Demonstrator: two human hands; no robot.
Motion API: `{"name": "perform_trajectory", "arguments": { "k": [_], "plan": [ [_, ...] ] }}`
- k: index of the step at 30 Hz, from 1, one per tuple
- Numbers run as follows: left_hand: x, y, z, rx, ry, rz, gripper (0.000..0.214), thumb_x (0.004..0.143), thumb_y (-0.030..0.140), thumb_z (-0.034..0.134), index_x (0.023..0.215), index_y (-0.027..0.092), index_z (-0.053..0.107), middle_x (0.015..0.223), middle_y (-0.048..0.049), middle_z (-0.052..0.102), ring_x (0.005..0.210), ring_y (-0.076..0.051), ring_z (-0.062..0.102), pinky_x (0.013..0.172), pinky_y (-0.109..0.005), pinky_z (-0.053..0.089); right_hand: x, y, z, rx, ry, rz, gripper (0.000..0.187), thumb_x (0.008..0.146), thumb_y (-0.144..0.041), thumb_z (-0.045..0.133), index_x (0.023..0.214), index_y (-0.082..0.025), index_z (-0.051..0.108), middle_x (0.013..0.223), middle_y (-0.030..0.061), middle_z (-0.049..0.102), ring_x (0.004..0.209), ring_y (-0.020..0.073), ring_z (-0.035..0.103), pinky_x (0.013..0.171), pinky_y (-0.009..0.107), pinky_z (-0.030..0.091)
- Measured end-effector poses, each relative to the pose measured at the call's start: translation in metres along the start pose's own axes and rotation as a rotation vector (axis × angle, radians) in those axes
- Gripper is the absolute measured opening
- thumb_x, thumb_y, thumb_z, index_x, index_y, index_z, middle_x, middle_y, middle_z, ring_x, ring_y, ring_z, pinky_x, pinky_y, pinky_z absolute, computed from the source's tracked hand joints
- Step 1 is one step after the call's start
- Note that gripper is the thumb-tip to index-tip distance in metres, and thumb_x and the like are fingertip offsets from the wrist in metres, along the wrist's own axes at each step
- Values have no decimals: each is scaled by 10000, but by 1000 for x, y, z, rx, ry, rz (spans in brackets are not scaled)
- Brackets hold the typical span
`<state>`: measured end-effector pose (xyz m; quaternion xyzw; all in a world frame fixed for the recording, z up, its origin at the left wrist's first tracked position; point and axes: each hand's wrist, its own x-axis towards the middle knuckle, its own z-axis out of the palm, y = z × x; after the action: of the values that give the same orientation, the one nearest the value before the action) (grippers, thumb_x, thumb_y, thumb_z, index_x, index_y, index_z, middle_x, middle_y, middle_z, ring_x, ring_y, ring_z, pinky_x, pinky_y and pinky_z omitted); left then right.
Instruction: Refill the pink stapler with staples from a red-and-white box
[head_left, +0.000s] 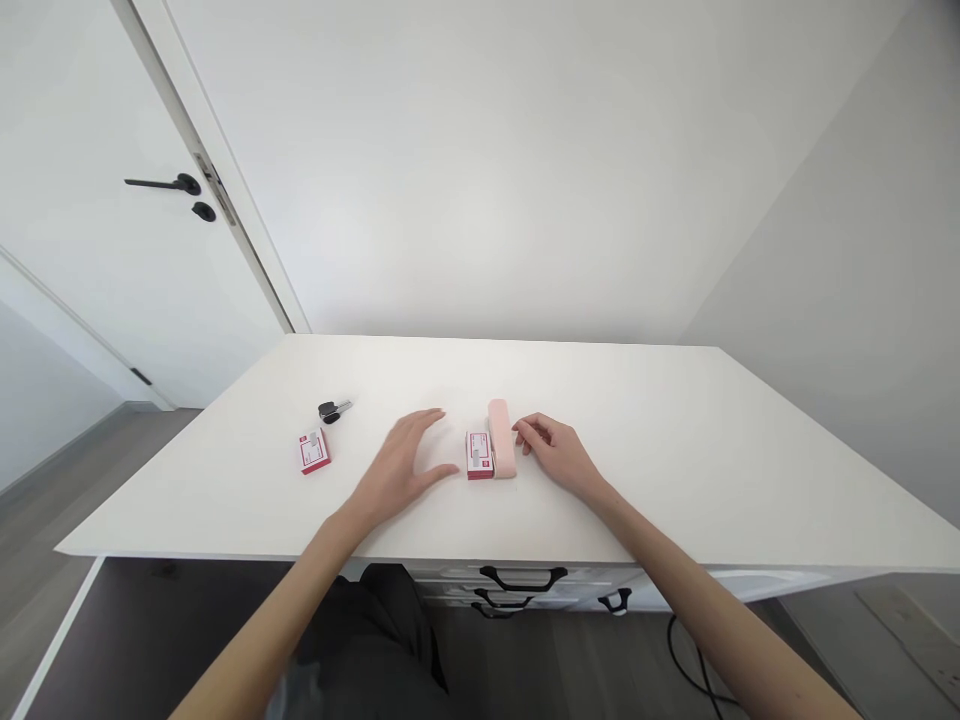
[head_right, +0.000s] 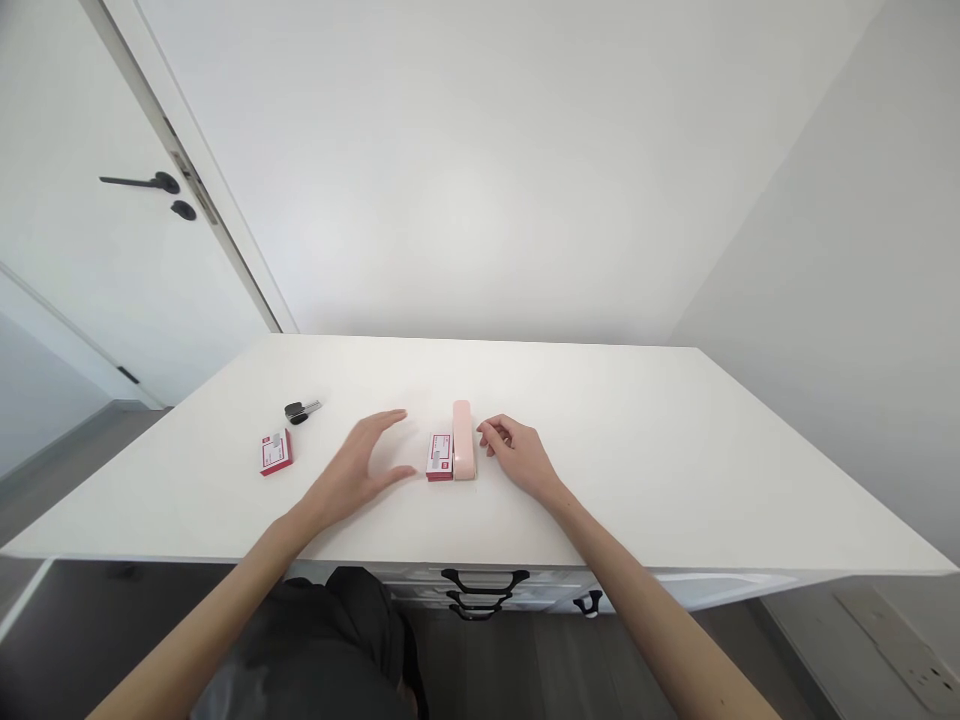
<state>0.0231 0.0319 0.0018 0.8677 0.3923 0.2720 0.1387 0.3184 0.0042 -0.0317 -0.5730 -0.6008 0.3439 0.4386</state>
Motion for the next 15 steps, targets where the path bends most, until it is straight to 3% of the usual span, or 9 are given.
{"name": "perform_trajectory", "arguments": {
  "k": [5,8,10,15],
  "plan": [
    [-41,-42,-34,251,200,-117,589,993,556,574,1489,268,443,1629,-151,415,1529,-366,358,1222,-618,351,-1,0,0,-18,3,-14,377,995,-577,526,983,-246,706,894,42,754,796,204,674,784,351,515],
    [-68,-67,-53,313,228,-271,719,948,643,580,1519,236,419,1653,-195,350,1542,-423,306,1218,-654,335,-2,-1,0,-27,7,-12,382,991,-583,530,979,-246,708,892,49,759,800,214,677,786,359,518],
    [-82,-80,-63,305,224,-352,814,909,689,592,1541,214,396,1631,-204,386,1537,-435,318,1229,-653,322,-3,-1,0,-38,7,0,382,989,-585,532,982,-247,711,890,51,759,809,219,678,777,360,516],
    [-94,-89,-76,137,196,-508,849,896,667,621,1558,215,342,1592,-178,480,1466,-386,468,1176,-582,432,-4,-1,0,-37,9,6,396,980,-611,541,971,-253,709,908,56,766,815,223,679,777,362,515]
  ]
}}
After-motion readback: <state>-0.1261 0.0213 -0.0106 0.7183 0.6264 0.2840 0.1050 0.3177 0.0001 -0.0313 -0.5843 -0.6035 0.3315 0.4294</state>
